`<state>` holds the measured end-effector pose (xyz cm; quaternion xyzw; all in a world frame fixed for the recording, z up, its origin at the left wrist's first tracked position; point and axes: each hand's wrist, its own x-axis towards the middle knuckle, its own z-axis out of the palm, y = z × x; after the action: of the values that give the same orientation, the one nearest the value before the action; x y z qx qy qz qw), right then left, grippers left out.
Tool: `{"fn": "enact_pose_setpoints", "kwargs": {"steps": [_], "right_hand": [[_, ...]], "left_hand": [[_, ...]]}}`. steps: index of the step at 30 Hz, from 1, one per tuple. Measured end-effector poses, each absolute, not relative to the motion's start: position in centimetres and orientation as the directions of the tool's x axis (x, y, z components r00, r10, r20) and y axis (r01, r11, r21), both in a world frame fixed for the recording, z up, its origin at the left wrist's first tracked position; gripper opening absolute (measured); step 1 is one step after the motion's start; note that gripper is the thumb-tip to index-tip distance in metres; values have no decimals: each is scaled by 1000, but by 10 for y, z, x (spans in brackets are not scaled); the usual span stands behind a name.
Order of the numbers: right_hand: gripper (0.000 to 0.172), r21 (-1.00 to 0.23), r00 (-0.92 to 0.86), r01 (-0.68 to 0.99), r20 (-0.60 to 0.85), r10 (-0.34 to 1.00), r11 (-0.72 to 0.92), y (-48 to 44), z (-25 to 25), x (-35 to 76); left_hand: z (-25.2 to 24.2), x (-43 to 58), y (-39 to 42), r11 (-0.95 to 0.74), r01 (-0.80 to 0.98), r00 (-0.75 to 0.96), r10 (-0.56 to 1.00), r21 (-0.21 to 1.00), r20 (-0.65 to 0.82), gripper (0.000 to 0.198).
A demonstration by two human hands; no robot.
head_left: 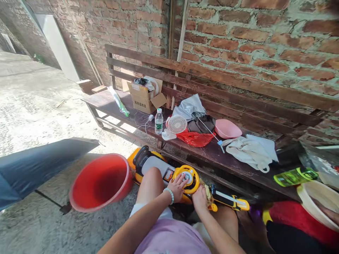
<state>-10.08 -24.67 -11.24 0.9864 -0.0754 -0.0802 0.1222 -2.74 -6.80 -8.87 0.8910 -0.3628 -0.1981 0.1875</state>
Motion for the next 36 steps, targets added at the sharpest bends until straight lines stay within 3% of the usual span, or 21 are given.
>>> {"fn": "enact_pose_setpoints", "kwargs": {"steps": [5, 9, 15, 25, 30, 36], "right_hand": [[55, 153, 975, -160, -128, -180, -975, -242, -125, -110], [55, 56, 980, -95, -172, -104, -994, -230, -140, -122], [52, 15, 974, -40, -223, -43, -999, -228, -142, -125], [41, 68, 947, -233, -211, -242, -970, -227, -123, -126], [40, -7, 931, -178, -325, -166, -984, -214, -134, -131], [54, -169, 982, -52, -189, -20, -984, -205, -135, -115]], "left_hand": [[-82, -27, -68, -666, -597, 646, -730, 447, -225, 77], [-71, -27, -69, -689, -582, 654, -712, 433, -254, 76], [-72, -27, -71, -695, -593, 647, -712, 407, -272, 78], [-73, -26, -71, -692, -612, 646, -717, 382, -262, 74], [-77, -27, -72, -706, -596, 659, -703, 383, -269, 75], [-79, -26, -72, -702, -608, 657, -707, 371, -260, 75]]}}
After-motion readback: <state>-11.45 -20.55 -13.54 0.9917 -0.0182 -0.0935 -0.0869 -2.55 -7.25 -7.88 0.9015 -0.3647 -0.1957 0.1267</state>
